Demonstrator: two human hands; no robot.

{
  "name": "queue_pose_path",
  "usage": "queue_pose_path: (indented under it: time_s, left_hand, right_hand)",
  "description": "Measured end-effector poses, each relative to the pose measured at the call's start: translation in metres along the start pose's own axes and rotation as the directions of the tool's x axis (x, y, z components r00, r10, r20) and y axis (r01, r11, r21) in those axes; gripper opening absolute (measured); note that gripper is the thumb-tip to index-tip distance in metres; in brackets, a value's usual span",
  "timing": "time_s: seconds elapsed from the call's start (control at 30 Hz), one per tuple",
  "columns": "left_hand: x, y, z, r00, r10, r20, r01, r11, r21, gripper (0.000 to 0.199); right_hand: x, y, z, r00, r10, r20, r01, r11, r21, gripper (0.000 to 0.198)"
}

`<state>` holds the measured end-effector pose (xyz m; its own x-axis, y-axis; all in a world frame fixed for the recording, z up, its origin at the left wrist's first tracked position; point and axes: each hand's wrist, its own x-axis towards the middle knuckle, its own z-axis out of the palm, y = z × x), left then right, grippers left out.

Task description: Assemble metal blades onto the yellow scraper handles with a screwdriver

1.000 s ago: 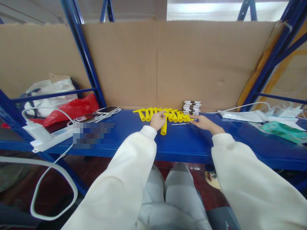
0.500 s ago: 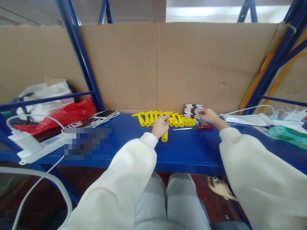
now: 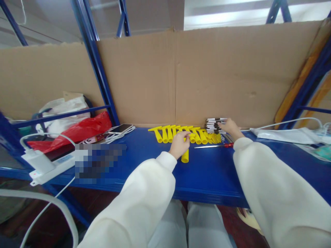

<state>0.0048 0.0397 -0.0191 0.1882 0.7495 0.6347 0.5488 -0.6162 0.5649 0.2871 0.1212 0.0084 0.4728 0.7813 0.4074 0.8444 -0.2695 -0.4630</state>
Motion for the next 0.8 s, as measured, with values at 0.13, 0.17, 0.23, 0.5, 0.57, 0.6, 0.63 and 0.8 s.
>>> queue_pose_path:
  time_s: [0.13,0.17,0.23,0.5,0.57,0.6,0.63,0.8]
  left_hand:
    - [0.000,0.002,-0.001,1.000,-0.009,0.008,0.009,1.000,-0.006,0.033]
    - [0.000,0.003,-0.002,1.000,-0.007,0.012,0.007,1.000,-0.009,0.033]
    - [-0.001,0.004,-0.002,1.000,-0.003,0.021,0.004,1.000,-0.014,0.033]
    - [-0.002,0.002,-0.003,1.000,-0.010,0.024,0.010,1.000,0.001,0.035]
    - [-0.001,-0.001,-0.002,1.000,0.001,0.017,0.000,1.000,-0.001,0.034]
    - [-0.001,-0.003,-0.002,1.000,0.003,0.014,-0.003,1.000,-0.002,0.034]
    - [-0.001,-0.004,-0.001,1.000,0.003,0.013,-0.003,1.000,-0.002,0.034]
    - [0.000,-0.009,0.000,1.000,-0.018,0.004,0.018,1.000,-0.015,0.034]
  right_hand:
    - [-0.007,-0.010,-0.003,0.991,0.125,-0.040,-0.123,0.992,0.037,0.063]
    - [-0.007,-0.011,-0.003,0.989,0.124,-0.078,-0.121,0.992,0.047,0.065]
    - [-0.007,-0.011,-0.001,0.989,0.074,-0.129,-0.068,0.996,0.052,0.065]
    - [-0.004,-0.007,0.010,0.996,-0.090,-0.016,0.087,0.990,-0.109,0.034]
    - [-0.007,-0.005,0.010,0.989,-0.139,-0.048,0.132,0.983,-0.131,0.032]
    - [-0.008,-0.004,0.010,0.985,-0.163,-0.061,0.154,0.979,-0.135,0.032]
    - [-0.009,-0.003,0.009,0.981,-0.182,-0.072,0.171,0.976,-0.135,0.032]
    - [-0.014,-0.002,0.003,0.976,-0.165,-0.145,0.161,0.986,-0.039,0.029]
